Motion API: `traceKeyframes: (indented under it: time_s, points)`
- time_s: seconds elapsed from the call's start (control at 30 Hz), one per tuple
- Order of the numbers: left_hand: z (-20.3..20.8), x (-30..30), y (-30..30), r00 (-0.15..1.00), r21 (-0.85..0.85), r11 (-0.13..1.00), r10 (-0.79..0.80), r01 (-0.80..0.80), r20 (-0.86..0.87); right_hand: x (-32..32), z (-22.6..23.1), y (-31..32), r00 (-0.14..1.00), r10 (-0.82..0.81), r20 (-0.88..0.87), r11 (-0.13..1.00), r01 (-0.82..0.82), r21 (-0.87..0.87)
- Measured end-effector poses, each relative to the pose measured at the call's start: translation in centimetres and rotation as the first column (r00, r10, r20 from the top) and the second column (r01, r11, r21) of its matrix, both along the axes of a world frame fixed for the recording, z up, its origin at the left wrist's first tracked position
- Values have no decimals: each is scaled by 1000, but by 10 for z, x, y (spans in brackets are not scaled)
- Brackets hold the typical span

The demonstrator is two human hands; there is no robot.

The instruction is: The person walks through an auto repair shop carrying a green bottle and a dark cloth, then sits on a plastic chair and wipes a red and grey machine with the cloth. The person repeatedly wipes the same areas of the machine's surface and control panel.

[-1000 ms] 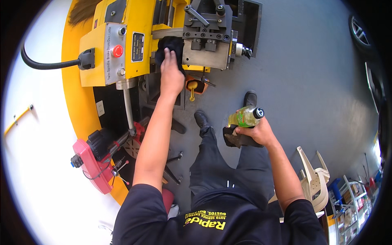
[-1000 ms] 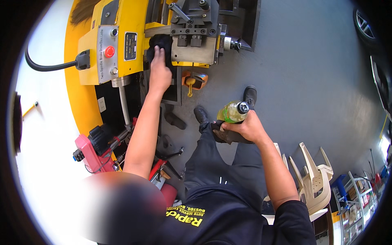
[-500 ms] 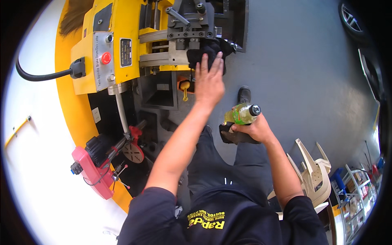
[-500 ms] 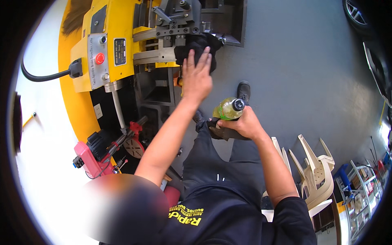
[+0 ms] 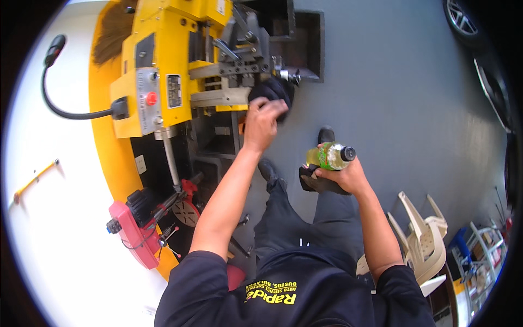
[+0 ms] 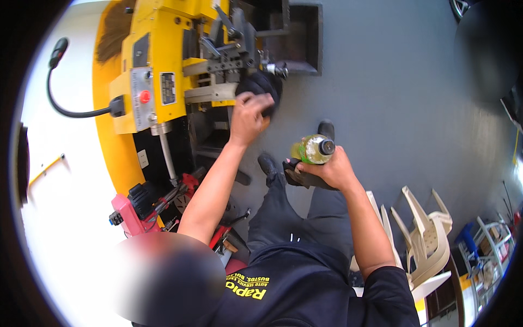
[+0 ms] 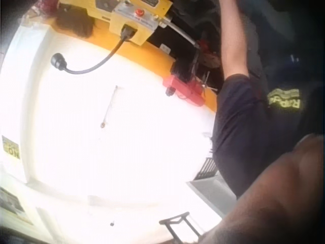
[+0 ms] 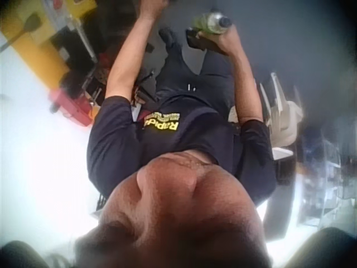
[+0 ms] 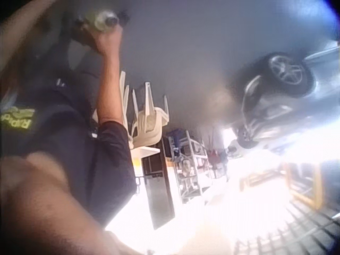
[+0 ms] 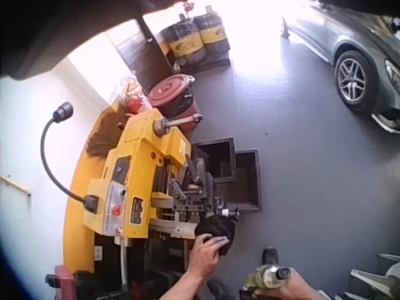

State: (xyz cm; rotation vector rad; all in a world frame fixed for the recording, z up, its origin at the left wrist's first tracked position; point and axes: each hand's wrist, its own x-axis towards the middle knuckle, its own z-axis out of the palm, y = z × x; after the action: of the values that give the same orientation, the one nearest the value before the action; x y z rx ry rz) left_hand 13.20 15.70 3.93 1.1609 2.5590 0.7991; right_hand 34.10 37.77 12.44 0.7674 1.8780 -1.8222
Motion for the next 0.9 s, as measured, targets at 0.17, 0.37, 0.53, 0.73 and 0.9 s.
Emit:
traceKeyframes:
  time_s: [0.17, 0.37, 0.53, 0.73, 0.9]
  points:
    - [59, 59, -62, 640, -92, 981, 181, -170, 746, -17, 47, 32, 985, 19, -170, 999, -14, 31]
    - [146, 162, -155, -83, -278, 630, 321, -725, 944, -38, 119, 59, 931, 200, -304, 967, -139, 211]
    - [212, 204, -177, -246, -272, 274, 124, -922, 961, -50, 184, 44, 876, 345, -337, 924, -253, 287]
    - [208, 231, -216, -152, -152, 115, 10, -982, 988, -43, 230, -13, 799, 474, -370, 861, -333, 384]
    - [219, 245, -253, -23, -43, 224, 92, -974, 995, -18, 252, -60, 780, 520, -349, 821, -343, 457]
